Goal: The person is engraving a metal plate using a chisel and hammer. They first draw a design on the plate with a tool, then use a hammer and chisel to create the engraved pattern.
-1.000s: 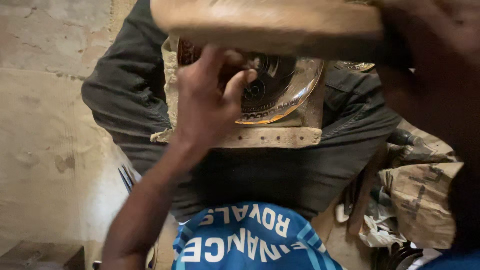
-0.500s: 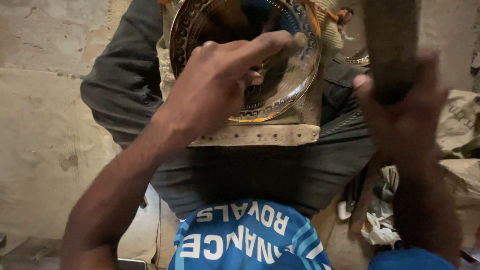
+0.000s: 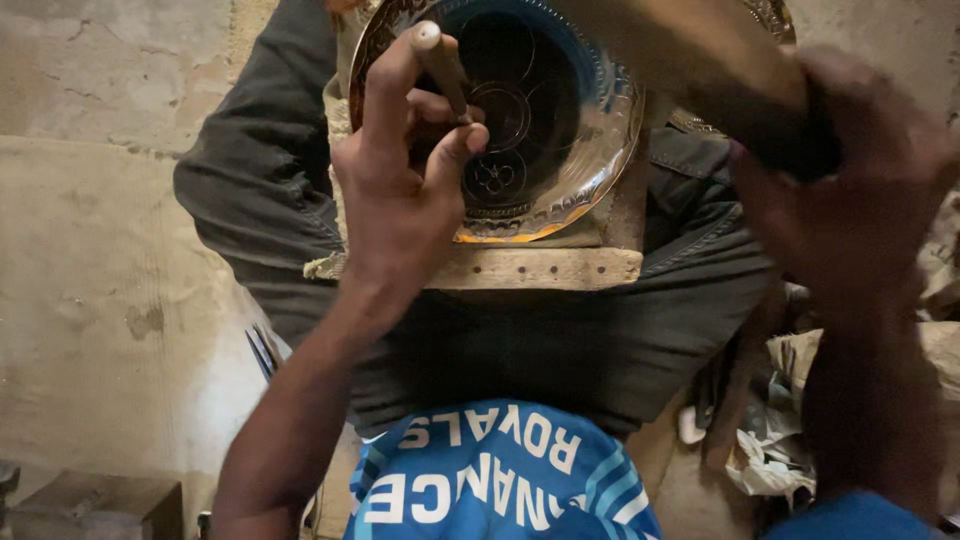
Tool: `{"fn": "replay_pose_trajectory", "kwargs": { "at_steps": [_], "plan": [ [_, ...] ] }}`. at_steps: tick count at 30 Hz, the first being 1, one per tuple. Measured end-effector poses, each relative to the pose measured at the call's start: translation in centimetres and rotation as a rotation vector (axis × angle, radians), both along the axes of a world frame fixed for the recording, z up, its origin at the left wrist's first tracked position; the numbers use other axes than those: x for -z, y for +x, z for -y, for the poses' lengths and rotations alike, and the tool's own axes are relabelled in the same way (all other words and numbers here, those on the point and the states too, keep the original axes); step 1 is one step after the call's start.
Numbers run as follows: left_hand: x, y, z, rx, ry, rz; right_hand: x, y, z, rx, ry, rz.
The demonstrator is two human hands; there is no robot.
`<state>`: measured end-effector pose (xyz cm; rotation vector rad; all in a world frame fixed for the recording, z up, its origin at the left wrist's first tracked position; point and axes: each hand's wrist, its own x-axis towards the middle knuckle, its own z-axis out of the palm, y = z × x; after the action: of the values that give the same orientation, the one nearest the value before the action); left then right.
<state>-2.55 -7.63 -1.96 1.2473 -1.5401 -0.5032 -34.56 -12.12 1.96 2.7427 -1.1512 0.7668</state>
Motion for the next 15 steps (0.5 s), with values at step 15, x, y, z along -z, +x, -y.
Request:
{"fn": "replay_pose_trajectory", "kwargs": {
  "at_steps": [15],
  "plan": [
    [-0.4,0.3,1.1,0.079,0.082,0.120,-4.1,2.5,2.2,0.053,0.148,-0.253]
  ]
}}
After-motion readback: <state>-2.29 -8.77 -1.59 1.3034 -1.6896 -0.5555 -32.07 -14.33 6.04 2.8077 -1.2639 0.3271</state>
